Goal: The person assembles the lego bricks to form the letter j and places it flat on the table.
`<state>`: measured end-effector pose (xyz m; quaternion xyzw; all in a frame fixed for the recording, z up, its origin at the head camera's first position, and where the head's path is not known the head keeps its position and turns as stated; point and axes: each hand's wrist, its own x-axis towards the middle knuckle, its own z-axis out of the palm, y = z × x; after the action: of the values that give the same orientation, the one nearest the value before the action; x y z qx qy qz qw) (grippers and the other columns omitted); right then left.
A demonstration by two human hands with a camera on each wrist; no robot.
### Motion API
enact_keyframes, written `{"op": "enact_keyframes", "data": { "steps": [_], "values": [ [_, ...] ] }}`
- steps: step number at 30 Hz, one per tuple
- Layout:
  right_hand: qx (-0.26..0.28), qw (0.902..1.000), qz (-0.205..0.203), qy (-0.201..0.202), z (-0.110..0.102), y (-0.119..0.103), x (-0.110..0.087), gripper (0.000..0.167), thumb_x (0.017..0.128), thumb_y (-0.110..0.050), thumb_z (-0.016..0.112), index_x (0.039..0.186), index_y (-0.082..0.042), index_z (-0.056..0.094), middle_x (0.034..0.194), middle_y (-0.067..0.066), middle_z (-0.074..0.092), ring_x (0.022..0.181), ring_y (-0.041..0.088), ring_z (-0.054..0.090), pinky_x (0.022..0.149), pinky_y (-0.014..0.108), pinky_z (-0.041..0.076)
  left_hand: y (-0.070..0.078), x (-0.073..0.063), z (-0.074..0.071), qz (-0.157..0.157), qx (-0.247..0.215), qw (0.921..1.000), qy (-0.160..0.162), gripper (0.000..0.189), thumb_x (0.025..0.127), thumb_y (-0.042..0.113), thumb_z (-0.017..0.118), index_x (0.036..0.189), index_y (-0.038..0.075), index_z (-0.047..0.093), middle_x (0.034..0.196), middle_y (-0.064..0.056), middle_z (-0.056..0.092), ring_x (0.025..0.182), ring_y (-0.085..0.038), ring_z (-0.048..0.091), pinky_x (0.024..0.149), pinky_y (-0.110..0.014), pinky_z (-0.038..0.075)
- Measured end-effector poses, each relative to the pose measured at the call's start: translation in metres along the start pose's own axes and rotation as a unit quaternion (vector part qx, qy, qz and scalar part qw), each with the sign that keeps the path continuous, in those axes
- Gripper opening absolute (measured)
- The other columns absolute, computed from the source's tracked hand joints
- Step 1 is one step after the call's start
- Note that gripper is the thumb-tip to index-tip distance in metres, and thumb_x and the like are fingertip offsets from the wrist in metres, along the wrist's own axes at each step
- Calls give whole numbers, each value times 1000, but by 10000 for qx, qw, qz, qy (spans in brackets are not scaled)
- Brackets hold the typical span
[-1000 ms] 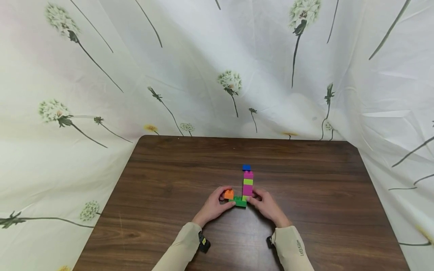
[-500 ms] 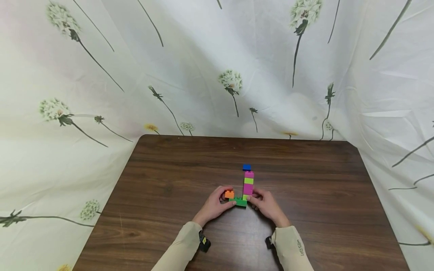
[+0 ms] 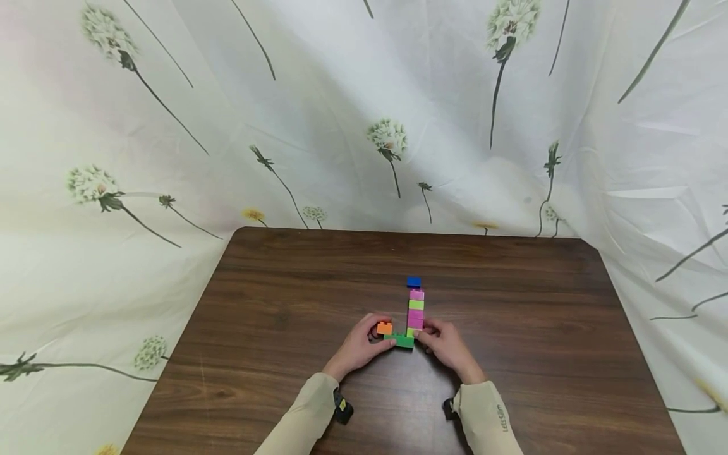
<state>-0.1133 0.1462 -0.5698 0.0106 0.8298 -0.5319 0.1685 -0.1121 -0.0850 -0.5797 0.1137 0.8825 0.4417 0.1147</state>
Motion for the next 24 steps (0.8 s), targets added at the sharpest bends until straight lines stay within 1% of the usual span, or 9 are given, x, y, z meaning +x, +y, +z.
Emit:
{"op": "enact_keyframes", "data": {
  "steps": [7, 15, 19, 24],
  "values": [
    [-52, 10000, -44, -27, 0, -2, -2, 34, 90, -22, 68, 112, 4, 64, 88, 9, 64, 72, 15, 61, 64, 26, 52, -1, -1, 1, -4, 25, 10000, -4, 51, 86, 44, 69, 130, 21, 56, 108, 8, 54, 90, -6, 46, 76, -20, 40],
    [-81, 10000, 38, 5, 1, -1, -1, 38, 90, -25, 68, 115, 3, 63, 88, 8, 63, 71, 14, 61, 64, 26, 52, -2, 0, 2, 23, 18, 10000, 16, 50, 86, 45, 69, 129, 22, 57, 110, 8, 55, 90, -7, 47, 77, -21, 40],
    [-40, 10000, 1, 15, 1, 0, -1, 38, 90, -25, 68, 114, 4, 63, 89, 9, 64, 71, 14, 61, 64, 27, 52, -2, 0, 3, 35, 16, 10000, 29, 50, 86, 44, 69, 129, 21, 57, 108, 8, 55, 89, -7, 47, 76, -20, 40],
    [3, 10000, 39, 84, 2, 1, 0, 41, 89, -24, 69, 118, 5, 62, 91, 10, 65, 70, 14, 62, 63, 26, 52, -3, 1, 3, 83, 34, 9999, 68, 48, 87, 43, 69, 128, 20, 58, 105, 7, 54, 88, -7, 46, 74, -20, 39]
  ]
}}
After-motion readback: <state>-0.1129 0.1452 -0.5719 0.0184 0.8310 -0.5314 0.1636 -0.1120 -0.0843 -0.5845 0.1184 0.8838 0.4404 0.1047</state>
